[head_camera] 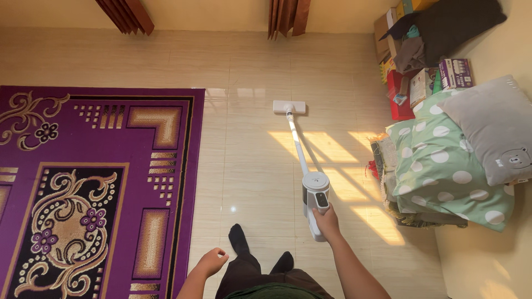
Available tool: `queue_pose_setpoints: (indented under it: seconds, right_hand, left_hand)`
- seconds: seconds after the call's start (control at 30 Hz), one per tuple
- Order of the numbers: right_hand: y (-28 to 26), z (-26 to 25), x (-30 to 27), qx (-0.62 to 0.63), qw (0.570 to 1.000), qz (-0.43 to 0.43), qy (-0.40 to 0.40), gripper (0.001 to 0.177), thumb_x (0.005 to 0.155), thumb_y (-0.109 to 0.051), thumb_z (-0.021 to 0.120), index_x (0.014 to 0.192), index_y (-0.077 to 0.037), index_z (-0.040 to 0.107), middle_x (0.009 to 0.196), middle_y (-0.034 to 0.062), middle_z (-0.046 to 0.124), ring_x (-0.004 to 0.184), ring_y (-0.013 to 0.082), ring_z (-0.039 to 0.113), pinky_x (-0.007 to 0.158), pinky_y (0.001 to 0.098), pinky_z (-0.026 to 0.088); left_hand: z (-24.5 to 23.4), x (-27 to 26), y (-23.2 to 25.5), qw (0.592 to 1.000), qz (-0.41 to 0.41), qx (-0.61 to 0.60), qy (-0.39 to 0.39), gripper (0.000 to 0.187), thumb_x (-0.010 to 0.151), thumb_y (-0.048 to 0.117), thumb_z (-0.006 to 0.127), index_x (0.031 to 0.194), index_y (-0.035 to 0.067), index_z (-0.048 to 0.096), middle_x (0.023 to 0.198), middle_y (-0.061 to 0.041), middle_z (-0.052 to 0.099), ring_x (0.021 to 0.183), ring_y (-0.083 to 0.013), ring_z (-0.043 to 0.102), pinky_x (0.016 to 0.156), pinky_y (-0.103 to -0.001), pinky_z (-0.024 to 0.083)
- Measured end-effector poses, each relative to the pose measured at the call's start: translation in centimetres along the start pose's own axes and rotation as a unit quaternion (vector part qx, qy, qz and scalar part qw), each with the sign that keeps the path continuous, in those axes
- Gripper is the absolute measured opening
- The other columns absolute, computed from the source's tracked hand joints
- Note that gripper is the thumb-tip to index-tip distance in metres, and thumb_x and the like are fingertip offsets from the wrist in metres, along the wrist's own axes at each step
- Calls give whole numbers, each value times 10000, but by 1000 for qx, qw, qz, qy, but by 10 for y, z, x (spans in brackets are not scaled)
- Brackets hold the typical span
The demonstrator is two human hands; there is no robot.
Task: The person uses a white cordless stick vacuum to clean a tiled floor in a bedroom. They move the vacuum back and forth across the floor, covering the area near a purple rug and a bed with green polka-dot bedding.
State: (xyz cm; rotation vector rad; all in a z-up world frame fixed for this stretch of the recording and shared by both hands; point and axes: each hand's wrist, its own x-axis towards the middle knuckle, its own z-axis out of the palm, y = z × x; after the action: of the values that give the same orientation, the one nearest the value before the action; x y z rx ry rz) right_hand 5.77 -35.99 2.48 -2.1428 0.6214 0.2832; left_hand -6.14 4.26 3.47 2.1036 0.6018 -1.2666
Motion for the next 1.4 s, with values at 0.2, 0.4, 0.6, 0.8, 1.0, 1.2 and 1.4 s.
queue_pose_setpoints:
  seconds: [0.2, 0.4, 0.6, 0.8, 1.0, 1.2, 1.4]
  right_hand:
    - [41, -32, -51, -1, 999, 18, -28, 472, 829, -292, 760, 1231, -88, 623, 1068, 177, 775, 1000, 331, 758, 861, 411, 574]
    - [97, -87, -111, -28, 998, 46, -23, 500, 785, -240, 775, 1246, -97, 644, 1015, 163, 797, 968, 303, 774, 848, 388, 582]
    - [138, -148, -155, -56, 998, 5, -28, 534, 718, -186, 773, 1240, -128, 673, 918, 164, 801, 933, 284, 801, 831, 371, 593]
    - [135, -205, -174, -168, 982, -42, -77, 408, 703, -228, 791, 1103, -179, 727, 853, 183, 765, 894, 383, 738, 758, 432, 600]
    - [100, -223, -172, -245, 961, -113, -65, 364, 724, -301, 763, 1076, -212, 731, 755, 189, 727, 804, 429, 687, 707, 500, 557]
    - [57, -218, -148, -255, 936, -201, -136, 379, 753, -270, 713, 1129, -229, 727, 707, 188, 696, 701, 429, 658, 645, 514, 526]
    - [12, -190, -112, -299, 908, -236, -177, 340, 752, -258, 700, 1092, -245, 717, 713, 168, 714, 720, 409, 678, 672, 507, 535]
  left_hand:
    - [8, 11, 23, 1000, 1, 24, -18, 429, 950, 419, 617, 1297, 169, 648, 1326, -83, 671, 1262, -253, 624, 1074, -395, 497]
    - [28, 29, 50, 998, 40, 33, -32, 433, 944, 413, 626, 1272, 131, 642, 1226, -90, 755, 1112, -226, 738, 1002, -376, 555]
    - [59, 46, 86, 989, 99, 104, -24, 475, 934, 424, 652, 1299, 120, 637, 1203, -123, 755, 1147, -243, 701, 1005, -369, 535]
    - [97, 51, 115, 982, 138, 122, -37, 471, 954, 427, 622, 1315, 125, 631, 1258, -139, 705, 1185, -274, 670, 1022, -387, 519]
    - [117, 34, 117, 986, 144, 79, -38, 458, 947, 428, 641, 1294, 131, 654, 1263, -156, 693, 1226, -295, 634, 1044, -399, 493]
    - [105, 14, 84, 997, 66, -12, -39, 474, 936, 427, 636, 1319, 148, 620, 1280, -134, 715, 1209, -265, 677, 1042, -389, 519]
    - [91, 4, 32, 998, 28, -51, 3, 469, 938, 421, 640, 1322, 151, 648, 1341, -111, 675, 1265, -261, 629, 1072, -393, 493]
